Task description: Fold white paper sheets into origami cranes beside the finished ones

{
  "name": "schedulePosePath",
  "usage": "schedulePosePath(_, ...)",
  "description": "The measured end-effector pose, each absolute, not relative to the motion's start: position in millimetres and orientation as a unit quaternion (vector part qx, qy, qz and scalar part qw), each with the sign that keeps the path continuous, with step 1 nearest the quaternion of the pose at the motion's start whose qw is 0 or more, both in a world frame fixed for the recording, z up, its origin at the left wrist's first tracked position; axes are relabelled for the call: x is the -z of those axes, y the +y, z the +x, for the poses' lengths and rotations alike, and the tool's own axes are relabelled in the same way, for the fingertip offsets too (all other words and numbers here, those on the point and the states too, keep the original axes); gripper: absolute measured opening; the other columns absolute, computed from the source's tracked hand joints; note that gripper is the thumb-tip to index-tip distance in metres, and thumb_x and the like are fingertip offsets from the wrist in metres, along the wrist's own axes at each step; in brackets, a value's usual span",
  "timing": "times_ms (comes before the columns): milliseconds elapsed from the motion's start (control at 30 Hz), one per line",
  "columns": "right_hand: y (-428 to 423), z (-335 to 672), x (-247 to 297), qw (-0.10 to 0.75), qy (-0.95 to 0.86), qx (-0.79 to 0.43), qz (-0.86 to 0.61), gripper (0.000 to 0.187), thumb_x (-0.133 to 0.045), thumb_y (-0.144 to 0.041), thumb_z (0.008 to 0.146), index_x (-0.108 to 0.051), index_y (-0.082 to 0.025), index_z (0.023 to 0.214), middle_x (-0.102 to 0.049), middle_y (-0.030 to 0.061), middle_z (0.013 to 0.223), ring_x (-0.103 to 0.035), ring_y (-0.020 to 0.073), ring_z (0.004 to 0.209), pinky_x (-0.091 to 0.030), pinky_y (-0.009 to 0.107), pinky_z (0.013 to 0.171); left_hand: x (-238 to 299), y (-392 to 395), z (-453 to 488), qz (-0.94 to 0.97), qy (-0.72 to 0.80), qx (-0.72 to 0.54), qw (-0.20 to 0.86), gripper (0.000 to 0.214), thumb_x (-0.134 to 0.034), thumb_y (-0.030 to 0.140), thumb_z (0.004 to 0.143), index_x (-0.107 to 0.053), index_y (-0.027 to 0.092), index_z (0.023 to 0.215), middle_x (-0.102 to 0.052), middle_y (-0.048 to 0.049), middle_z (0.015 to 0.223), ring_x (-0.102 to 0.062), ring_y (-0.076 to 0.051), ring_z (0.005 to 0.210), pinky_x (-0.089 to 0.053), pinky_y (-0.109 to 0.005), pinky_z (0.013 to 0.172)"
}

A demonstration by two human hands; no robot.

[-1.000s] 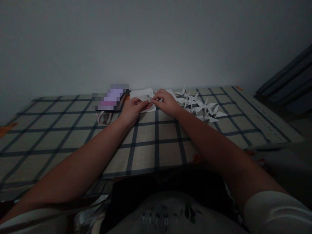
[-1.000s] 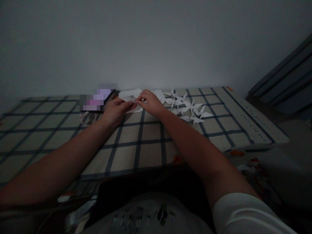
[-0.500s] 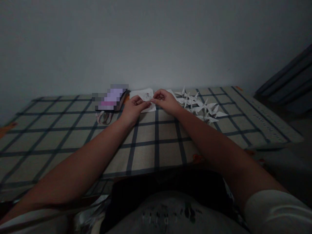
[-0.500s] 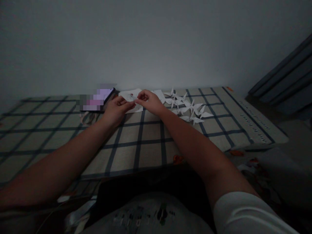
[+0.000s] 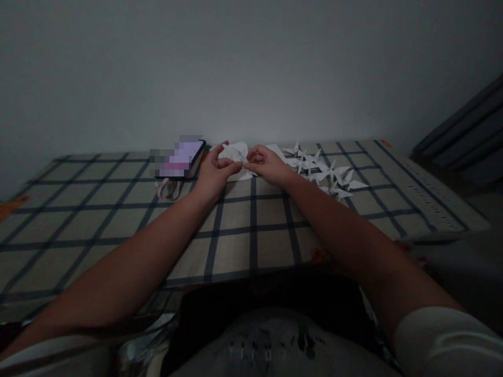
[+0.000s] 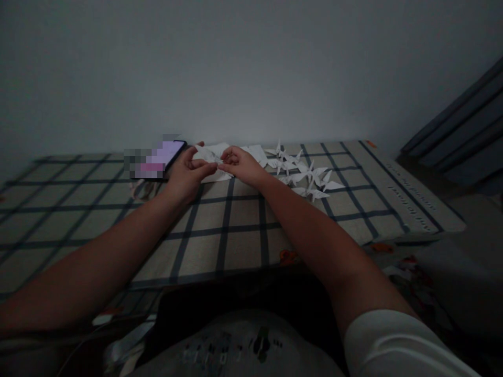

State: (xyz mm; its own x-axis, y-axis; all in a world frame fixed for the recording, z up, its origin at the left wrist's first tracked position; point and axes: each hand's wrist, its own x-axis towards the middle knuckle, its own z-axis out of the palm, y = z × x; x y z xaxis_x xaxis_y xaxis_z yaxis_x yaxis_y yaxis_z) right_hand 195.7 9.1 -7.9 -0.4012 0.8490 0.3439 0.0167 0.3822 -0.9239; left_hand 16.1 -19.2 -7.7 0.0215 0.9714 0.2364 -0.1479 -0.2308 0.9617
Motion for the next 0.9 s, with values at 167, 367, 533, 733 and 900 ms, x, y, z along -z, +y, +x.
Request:
schedulePosePath(167,4.2,196.3,3.8,0.423,-0.698,-0.481,-0.321,0.029,-0.071,-0.020,0.077,-0.052,-0.021,0.099,-0.058,-0.0066,0.070,-0.053,0.0105,0.062,-0.039,0.023,0.058,7.1,-20.1,15.9,0.520,0.413,-0.596,0.452,0.088,-0.085,0.020,0.060,-0.051,0.023,0.141,-0.067,0.0059,0.067,-0.063,-0.012,0.061,-0.052,-0.025,0.071)
schedulePosePath(367,2.3,194.0,2.2,0.439,-0.695,-0.457,-0.338,0.025,-0.072,-0.019,0.075,-0.053,-0.020,0.091,-0.058,-0.0075,0.066,-0.054,0.0097,0.062,-0.038,0.022,0.058,6.1,-22.3,16.7,0.528,0.409,-0.602,0.438,0.086,-0.085,0.021,0.062,-0.051,0.022,0.141,-0.072,0.0010,0.078,-0.064,-0.011,0.063,-0.051,-0.024,0.070)
schedulePosePath(533,4.2,195.0,3.3,0.447,-0.681,-0.468,-0.343,0.027,-0.072,-0.018,0.074,-0.051,-0.021,0.091,-0.057,-0.0088,0.062,-0.052,0.0094,0.058,-0.037,0.022,0.056,8.6,-19.5,16.3,0.532,0.410,-0.575,0.467,0.088,-0.086,0.021,0.059,-0.050,0.020,0.140,-0.072,0.0021,0.077,-0.067,-0.013,0.067,-0.052,-0.025,0.071)
schedulePosePath(733,4.4,195.3,4.0,0.439,-0.675,-0.474,-0.356,0.028,-0.076,-0.021,0.076,-0.057,-0.019,0.096,-0.064,-0.0031,0.072,-0.058,0.0115,0.064,-0.045,0.024,0.061,9.2,-17.5,15.1,0.518,0.419,-0.591,0.454,0.085,-0.086,0.022,0.060,-0.052,0.019,0.138,-0.071,0.0016,0.076,-0.068,-0.013,0.069,-0.054,-0.027,0.075)
schedulePosePath(900,6.4,194.9,5.8,0.447,-0.689,-0.448,-0.355,0.023,-0.079,-0.016,0.074,-0.062,-0.017,0.090,-0.064,-0.0011,0.076,-0.060,0.0123,0.071,-0.050,0.027,0.070,8.6,-18.1,15.3,0.511,0.411,-0.607,0.449,0.084,-0.086,0.021,0.061,-0.053,0.019,0.138,-0.070,0.0022,0.073,-0.068,-0.014,0.068,-0.055,-0.027,0.076)
